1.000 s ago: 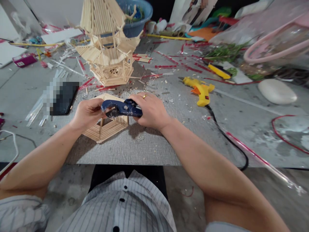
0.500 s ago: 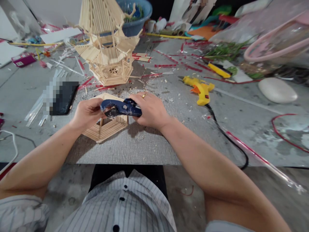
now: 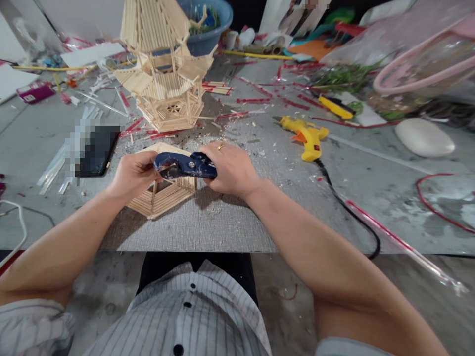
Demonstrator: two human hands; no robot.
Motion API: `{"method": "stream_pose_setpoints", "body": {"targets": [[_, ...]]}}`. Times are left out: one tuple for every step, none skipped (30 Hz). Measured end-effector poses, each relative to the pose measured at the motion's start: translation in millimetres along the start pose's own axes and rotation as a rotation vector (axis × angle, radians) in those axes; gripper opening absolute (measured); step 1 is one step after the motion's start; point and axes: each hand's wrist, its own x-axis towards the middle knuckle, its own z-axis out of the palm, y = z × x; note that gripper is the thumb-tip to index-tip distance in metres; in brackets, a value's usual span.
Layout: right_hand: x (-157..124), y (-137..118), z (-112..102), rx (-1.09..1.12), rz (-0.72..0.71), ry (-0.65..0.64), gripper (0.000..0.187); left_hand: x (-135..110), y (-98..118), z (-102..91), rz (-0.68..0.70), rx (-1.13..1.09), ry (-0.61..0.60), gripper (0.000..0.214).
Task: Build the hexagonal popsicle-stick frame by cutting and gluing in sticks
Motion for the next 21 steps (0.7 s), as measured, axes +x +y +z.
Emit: {"method": "stream_pose_setpoints", "body": {"targets": [[0.0, -0.3, -0.1, -0.001, -0.003, 0.0, 0.039, 0.0, 0.0, 0.1, 0.001, 0.003, 0.0, 0.008], [-0.1, -0.7, -0.2, -0.004, -0.004, 0.0, 0.039, 0.0, 0.3, 0.1, 0.002, 0.008, 0.002, 0.008], [-0.2, -1.1, -0.5, -0.007, -0.002, -0.001, 0.039, -0.1, 0.7, 0.0, 0.004, 0.012, 0.007, 0.009], [-0.4, -1.6, -0.7, -0.012, 0.004, -0.003, 0.039, -0.1, 1.2, -0.1, 0.005, 0.015, 0.011, 0.009], [-0.6, -2.1, -0.8, -0.016, 0.011, -0.006, 0.039, -0.1, 1.7, -0.2, 0.007, 0.018, 0.015, 0.009], [-0.8, -2.5, -1.0, -0.019, 0.019, -0.008, 0.038, 0.0, 1.9, -0.3, 0.007, 0.02, 0.016, 0.009], [-1.2, -2.8, -1.0, -0.021, 0.024, -0.01, 0.038, 0.1, 1.8, -0.3, 0.004, 0.025, 0.012, 0.009], [-1.5, -3.0, -1.0, -0.022, 0.028, -0.01, 0.037, 0.3, 1.4, -0.3, 0.0, 0.03, 0.009, 0.01], [-1.9, -3.1, -0.9, -0.023, 0.031, -0.009, 0.037, 0.5, 0.8, -0.3, -0.005, 0.037, 0.005, 0.01], [-2.2, -3.1, -0.7, -0.025, 0.032, -0.008, 0.037, 0.8, 0.0, -0.3, -0.01, 0.042, 0.005, 0.01], [-2.5, -2.9, -0.6, -0.027, 0.033, -0.006, 0.037, 1.1, -0.8, -0.4, -0.016, 0.045, 0.005, 0.011], [-2.8, -2.8, -0.5, -0.029, 0.035, -0.005, 0.037, 1.3, -1.6, -0.4, -0.022, 0.045, 0.004, 0.011], [-3.0, -2.6, -0.4, -0.032, 0.036, -0.004, 0.037, 1.6, -2.1, -0.5, -0.03, 0.045, 0.001, 0.011], [-3.1, -2.5, -0.3, -0.033, 0.038, -0.002, 0.038, 1.7, -2.5, -0.6, -0.036, 0.044, -0.006, 0.011], [-3.2, -2.4, -0.3, -0.035, 0.04, -0.002, 0.038, 1.8, -2.7, -0.7, -0.043, 0.042, -0.012, 0.011], [-3.2, -2.4, -0.4, -0.036, 0.043, -0.004, 0.038, 1.8, -2.8, -0.7, -0.048, 0.036, -0.016, 0.011], [-3.2, -2.4, -0.5, -0.036, 0.044, -0.009, 0.038, 1.7, -2.9, -0.6, -0.05, 0.029, -0.019, 0.01], [-3.2, -2.5, -0.5, -0.036, 0.045, -0.013, 0.038, 1.6, -3.0, -0.4, -0.049, 0.021, -0.019, 0.01], [-3.2, -2.7, -0.5, -0.036, 0.046, -0.017, 0.038, 1.6, -3.1, -0.2, -0.048, 0.011, -0.017, 0.01], [-3.2, -2.8, -0.5, -0.037, 0.047, -0.017, 0.038, 1.5, -3.3, 0.1, -0.047, -0.001, -0.016, 0.01], [-3.3, -3.0, -0.5, -0.041, 0.049, -0.014, 0.038, 1.5, -3.5, 0.4, -0.047, -0.015, -0.015, 0.011]]}}
